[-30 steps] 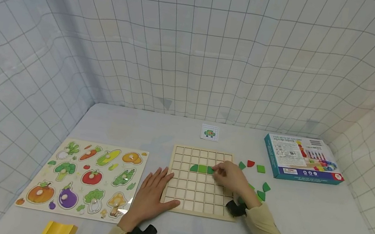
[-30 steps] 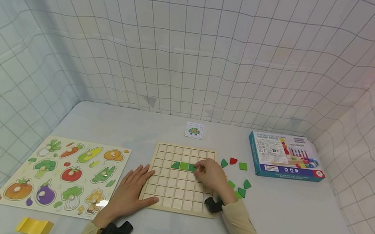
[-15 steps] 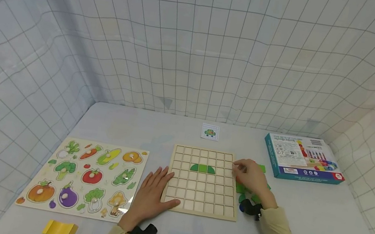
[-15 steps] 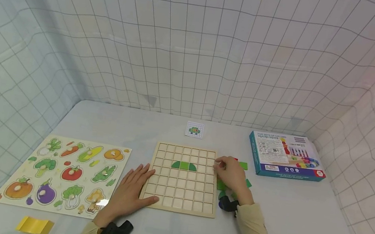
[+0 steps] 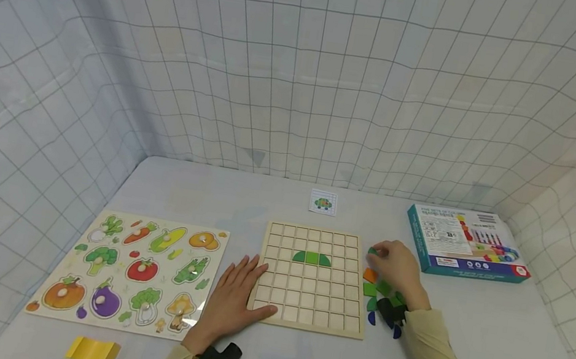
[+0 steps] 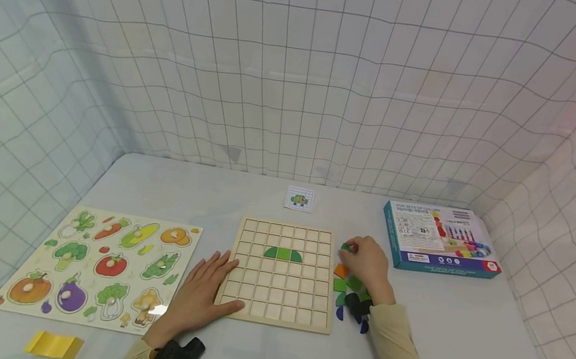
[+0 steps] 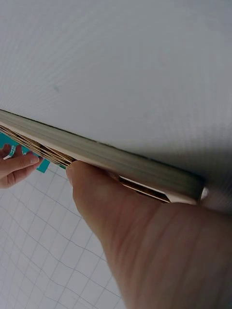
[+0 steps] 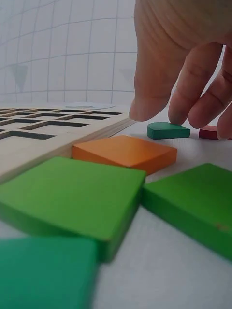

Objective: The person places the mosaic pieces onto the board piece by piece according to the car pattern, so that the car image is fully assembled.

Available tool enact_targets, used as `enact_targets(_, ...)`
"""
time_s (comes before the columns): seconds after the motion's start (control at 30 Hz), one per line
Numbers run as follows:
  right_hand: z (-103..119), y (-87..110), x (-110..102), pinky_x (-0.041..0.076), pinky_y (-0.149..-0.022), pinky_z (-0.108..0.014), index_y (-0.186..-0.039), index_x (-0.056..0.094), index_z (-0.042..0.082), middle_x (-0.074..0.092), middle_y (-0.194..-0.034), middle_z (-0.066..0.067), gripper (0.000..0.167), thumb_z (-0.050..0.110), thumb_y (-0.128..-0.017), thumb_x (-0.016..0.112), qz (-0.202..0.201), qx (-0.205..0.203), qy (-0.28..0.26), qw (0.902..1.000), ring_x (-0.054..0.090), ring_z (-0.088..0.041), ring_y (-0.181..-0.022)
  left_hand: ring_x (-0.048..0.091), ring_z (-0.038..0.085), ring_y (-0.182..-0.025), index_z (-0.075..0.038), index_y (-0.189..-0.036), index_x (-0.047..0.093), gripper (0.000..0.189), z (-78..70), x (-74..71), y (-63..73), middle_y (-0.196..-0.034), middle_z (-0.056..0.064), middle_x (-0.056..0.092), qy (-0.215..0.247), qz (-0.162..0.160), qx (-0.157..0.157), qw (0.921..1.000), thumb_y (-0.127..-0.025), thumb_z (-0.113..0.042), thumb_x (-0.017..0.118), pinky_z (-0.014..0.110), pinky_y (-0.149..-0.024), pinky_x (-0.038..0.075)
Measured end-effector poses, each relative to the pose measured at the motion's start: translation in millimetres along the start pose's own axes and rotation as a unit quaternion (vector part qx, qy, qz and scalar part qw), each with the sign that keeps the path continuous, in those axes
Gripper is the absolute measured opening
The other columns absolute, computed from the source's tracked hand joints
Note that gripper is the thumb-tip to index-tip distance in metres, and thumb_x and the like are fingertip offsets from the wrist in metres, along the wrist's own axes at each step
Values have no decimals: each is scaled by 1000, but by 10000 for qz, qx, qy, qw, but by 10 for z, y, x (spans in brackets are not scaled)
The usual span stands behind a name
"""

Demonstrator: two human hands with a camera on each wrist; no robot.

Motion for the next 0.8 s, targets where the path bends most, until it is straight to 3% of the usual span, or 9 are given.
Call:
enact_targets(0.47, -41, -54, 32, 45, -61, -36, -103, 70, 1, 60, -88, -10, 28, 23, -86, 69, -86, 210, 196, 9995, 55, -24, -74, 19, 30, -140, -11, -145, 39, 85, -2, -5, -1, -152, 12, 29, 51, 83, -59, 9999, -81, -63, 60, 44, -112, 11)
enact_targets(0.8, -40, -100, 37, 46, -69, -40, -101, 67, 2, 61, -91, -11, 26, 22, -85, 67, 405, 474, 139, 9980, 54, -26, -79, 18, 29, -141, -10, -144, 40, 84, -7, -8, -1, -152, 12, 29, 68, 178, -104, 9998, -81, -62, 61, 45, -113, 10)
Point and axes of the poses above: each hand's wrist, its own y-axis away from the middle knuckle, its own x-axis out of the palm, z = x × y, the point moved 5 cm from there along -y, towards the middle knuckle
